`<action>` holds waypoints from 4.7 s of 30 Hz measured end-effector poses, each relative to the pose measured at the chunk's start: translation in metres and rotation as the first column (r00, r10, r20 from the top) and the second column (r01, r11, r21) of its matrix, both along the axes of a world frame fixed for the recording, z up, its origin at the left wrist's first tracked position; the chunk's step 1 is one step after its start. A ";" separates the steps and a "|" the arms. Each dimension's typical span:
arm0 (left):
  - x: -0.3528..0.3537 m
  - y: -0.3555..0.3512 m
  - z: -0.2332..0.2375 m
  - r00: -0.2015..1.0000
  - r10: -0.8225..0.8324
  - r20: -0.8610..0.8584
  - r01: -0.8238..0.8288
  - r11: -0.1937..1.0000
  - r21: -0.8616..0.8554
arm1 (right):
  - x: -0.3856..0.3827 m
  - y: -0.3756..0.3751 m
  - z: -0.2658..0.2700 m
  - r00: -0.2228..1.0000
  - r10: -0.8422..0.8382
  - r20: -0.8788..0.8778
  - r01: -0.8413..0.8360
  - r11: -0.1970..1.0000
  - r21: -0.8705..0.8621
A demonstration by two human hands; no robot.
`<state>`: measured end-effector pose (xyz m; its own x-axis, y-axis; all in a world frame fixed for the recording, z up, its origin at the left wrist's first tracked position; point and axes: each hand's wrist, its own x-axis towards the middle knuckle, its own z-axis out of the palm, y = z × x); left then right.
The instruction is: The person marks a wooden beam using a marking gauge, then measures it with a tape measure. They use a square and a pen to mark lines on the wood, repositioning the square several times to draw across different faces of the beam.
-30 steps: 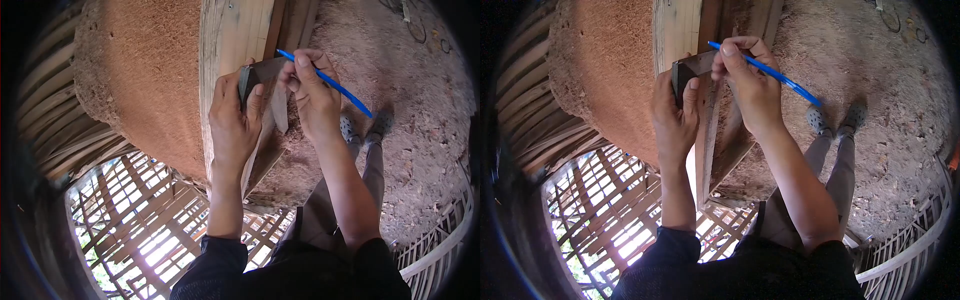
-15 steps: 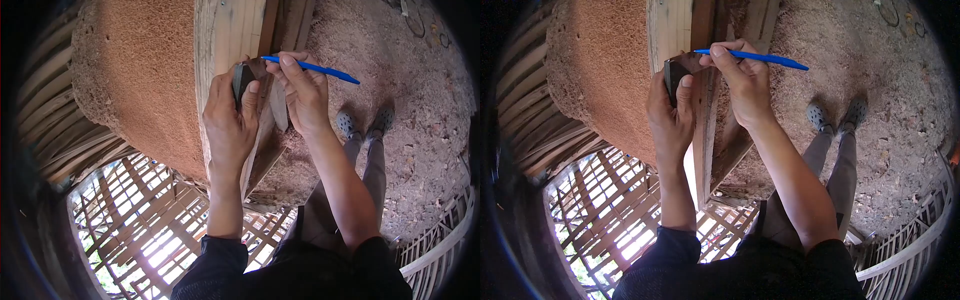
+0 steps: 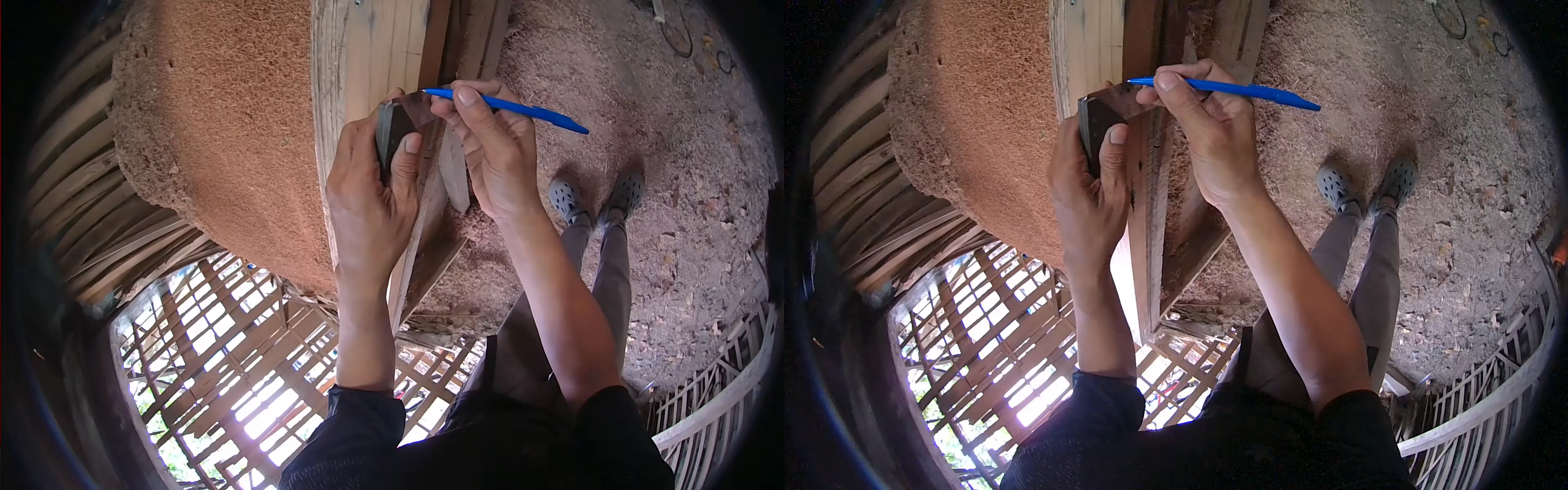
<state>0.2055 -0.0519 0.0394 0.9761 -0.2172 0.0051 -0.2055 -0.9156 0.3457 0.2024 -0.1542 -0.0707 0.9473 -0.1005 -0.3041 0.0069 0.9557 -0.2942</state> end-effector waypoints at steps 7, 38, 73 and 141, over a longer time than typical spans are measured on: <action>-0.001 0.000 -0.001 1.000 0.022 0.004 -0.022 1.000 -0.019 | 0.001 0.001 -0.003 1.000 0.004 0.018 -0.004 1.000 -0.015; -0.002 0.002 -0.001 0.998 0.039 -0.047 -0.040 0.999 -0.031 | 0.001 -0.002 -0.008 0.995 0.025 0.097 -0.020 0.999 -0.049; -0.005 0.000 -0.004 0.999 0.044 0.006 -0.045 0.999 0.023 | -0.027 -0.035 -0.017 0.980 -0.161 -0.117 0.122 0.950 -0.289; -0.035 0.019 -0.007 0.994 0.103 -0.039 -0.105 0.992 -0.064 | -0.035 0.017 -0.008 0.998 0.019 0.065 -0.017 0.999 -0.041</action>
